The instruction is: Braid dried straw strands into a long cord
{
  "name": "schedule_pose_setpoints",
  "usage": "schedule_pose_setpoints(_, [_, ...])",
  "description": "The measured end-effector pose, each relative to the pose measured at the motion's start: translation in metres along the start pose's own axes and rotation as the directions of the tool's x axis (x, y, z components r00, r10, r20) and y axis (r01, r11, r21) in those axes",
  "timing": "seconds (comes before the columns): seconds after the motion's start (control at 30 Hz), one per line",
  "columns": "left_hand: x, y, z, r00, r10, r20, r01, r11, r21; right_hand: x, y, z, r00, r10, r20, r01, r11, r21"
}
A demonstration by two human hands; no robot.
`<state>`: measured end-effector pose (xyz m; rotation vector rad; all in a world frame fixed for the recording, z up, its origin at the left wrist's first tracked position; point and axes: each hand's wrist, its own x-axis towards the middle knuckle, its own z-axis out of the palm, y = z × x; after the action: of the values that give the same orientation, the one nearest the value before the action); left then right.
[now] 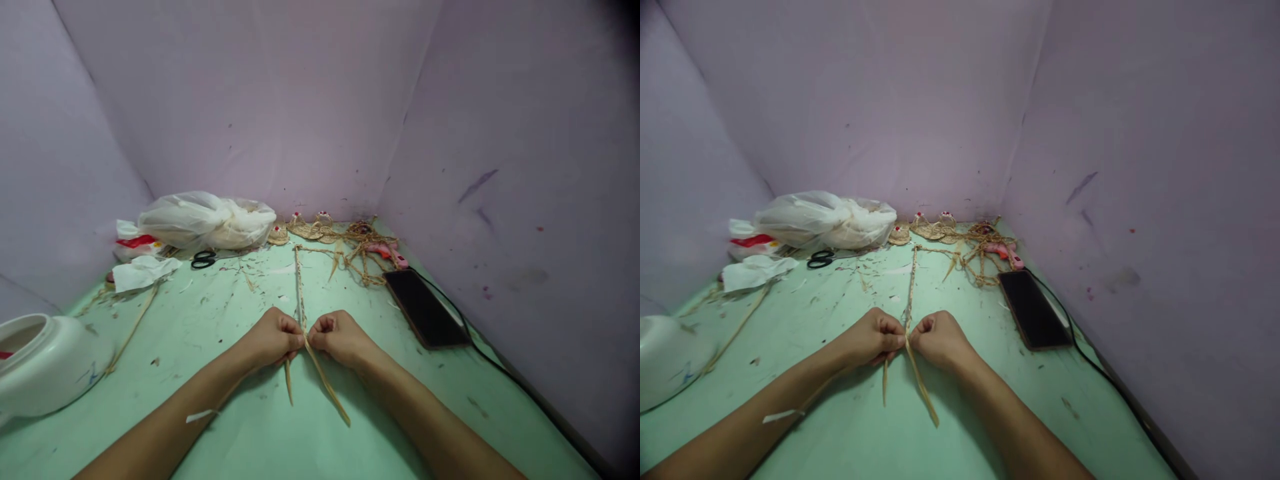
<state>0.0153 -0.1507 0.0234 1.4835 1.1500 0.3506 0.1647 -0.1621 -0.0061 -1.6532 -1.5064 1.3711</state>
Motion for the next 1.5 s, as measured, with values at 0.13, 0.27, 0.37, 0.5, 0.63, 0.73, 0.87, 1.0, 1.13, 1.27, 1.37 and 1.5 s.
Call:
schedule_pose_setpoints(0.13, [0.004, -0.003, 0.001, 0.997, 0.023, -0.079, -0.016, 0.996, 0.091, -0.001, -0.001, 0.001, 0.999, 0.050, -0.013, -0.049, 0.999, 0.020])
schedule_pose_setpoints(0.27, [0.006, -0.006, 0.006, 0.984, 0.059, -0.169, -0.024, 0.980, 0.200, -0.006, -0.007, 0.003, 0.999, 0.051, -0.004, -0.051, 0.998, 0.036])
schedule_pose_setpoints(0.37, [0.005, -0.008, 0.010, 0.976, 0.072, -0.206, -0.026, 0.975, 0.219, -0.012, -0.015, 0.000, 0.997, 0.045, 0.064, -0.050, 0.996, 0.074])
schedule_pose_setpoints(0.5, [0.004, -0.008, 0.008, 0.988, 0.051, -0.144, -0.037, 0.994, 0.100, -0.015, -0.021, -0.004, 0.993, 0.012, 0.116, -0.038, 0.975, 0.221])
schedule_pose_setpoints(0.63, [0.000, -0.004, 0.007, 0.989, 0.046, -0.141, -0.055, 0.997, -0.061, -0.014, -0.020, -0.003, 0.995, -0.096, 0.024, 0.086, 0.960, 0.268])
schedule_pose_setpoints(0.73, [-0.001, -0.002, 0.007, 0.985, 0.085, -0.149, -0.102, 0.989, -0.108, -0.016, -0.021, 0.001, 0.996, -0.091, 0.000, 0.086, 0.947, 0.310])
schedule_pose_setpoints(0.87, [-0.003, -0.003, 0.007, 0.977, 0.158, -0.141, -0.163, 0.986, -0.024, -0.021, -0.026, 0.003, 0.990, 0.038, 0.136, -0.096, 0.883, 0.459])
schedule_pose_setpoints(1.0, [-0.003, -0.004, 0.007, 0.974, 0.192, -0.122, -0.188, 0.981, 0.045, -0.020, -0.026, -0.002, 0.973, 0.079, 0.218, -0.153, 0.925, 0.348])
schedule_pose_setpoints(1.13, [-0.002, -0.004, 0.004, 0.964, 0.246, -0.101, -0.222, 0.954, 0.201, -0.013, -0.022, -0.006, 0.972, 0.151, 0.180, -0.196, 0.944, 0.267])
schedule_pose_setpoints(1.27, [-0.005, 0.000, -0.004, 0.959, 0.284, 0.002, -0.265, 0.893, 0.365, -0.010, -0.022, -0.007, 0.971, 0.173, 0.163, -0.215, 0.932, 0.292])
schedule_pose_setpoints(1.37, [-0.006, 0.005, -0.011, 0.977, 0.214, -0.006, -0.191, 0.884, 0.427, -0.010, -0.022, -0.007, 0.977, 0.154, 0.145, -0.189, 0.943, 0.274])
schedule_pose_setpoints(1.5, [-0.006, 0.013, -0.012, 0.980, 0.083, -0.179, 0.008, 0.890, 0.456, -0.010, -0.020, -0.005, 0.982, 0.117, 0.147, -0.151, 0.956, 0.252])
